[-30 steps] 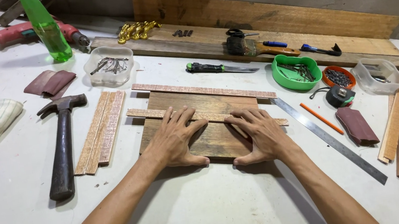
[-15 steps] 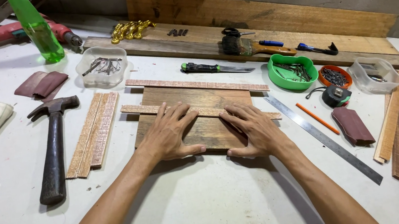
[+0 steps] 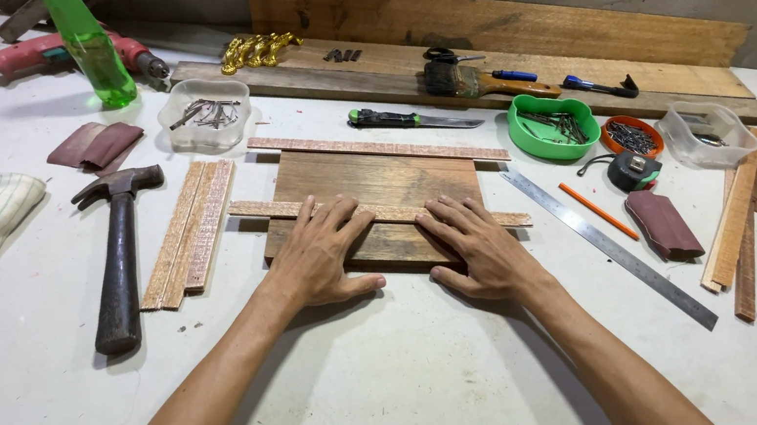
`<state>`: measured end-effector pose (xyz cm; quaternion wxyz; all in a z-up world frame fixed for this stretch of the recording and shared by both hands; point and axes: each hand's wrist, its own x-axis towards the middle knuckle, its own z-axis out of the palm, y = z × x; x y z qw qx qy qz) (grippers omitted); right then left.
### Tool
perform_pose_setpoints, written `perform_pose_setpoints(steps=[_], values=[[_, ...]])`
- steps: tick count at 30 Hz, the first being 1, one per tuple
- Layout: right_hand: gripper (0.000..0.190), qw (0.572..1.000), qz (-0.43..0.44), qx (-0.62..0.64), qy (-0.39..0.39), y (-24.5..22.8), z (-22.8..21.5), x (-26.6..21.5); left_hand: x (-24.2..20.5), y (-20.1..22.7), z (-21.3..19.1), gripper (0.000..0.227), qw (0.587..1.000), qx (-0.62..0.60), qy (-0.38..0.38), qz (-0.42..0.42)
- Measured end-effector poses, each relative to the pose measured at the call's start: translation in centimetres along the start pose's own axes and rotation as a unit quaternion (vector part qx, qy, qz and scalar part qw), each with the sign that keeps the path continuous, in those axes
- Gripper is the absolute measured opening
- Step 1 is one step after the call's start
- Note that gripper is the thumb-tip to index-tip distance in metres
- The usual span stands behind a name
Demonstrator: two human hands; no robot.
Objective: Measuring and marking thin wood strips against a board using a ruler and pencil.
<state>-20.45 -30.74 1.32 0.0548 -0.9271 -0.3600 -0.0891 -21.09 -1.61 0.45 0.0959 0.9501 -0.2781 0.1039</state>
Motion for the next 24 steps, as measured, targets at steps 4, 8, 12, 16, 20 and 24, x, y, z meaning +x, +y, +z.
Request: perform_pose_setpoints(steps=[4,8,12,16,20,24], values=[[0.081,1.0,0.014,-0.015,0.009,-0.7,-0.1,0.0,-0.1,0.0,-0.1,0.11,1.0,0.004,-0.008,0.0],[0.079,0.999,0.001,-0.024,0.023,-0.7,0.0,-0.3,0.0,0.1,-0.1,0.108,1.0,0.008,0.003,0.007],[0.076,0.999,-0.004,-0.026,0.036,-0.4,0.6,-0.5,-0.1,0.6,-0.5,0.107,1.0,0.019,-0.008,-0.004],[0.076,0.999,0.002,-0.037,0.037,-0.2,1.2,-0.7,-0.3,1.0,-0.6,0.106,0.999,0.01,-0.026,-0.016],[0.077,0.998,0.0,-0.042,0.042,-0.5,0.6,-0.7,-0.1,0.9,-0.2,0.105,0.999,0.017,-0.023,-0.02],[0.079,0.999,0.002,-0.023,0.043,-0.9,0.1,-0.6,-0.4,0.5,0.6,0.111,1.0,0.017,0.005,-0.013]])
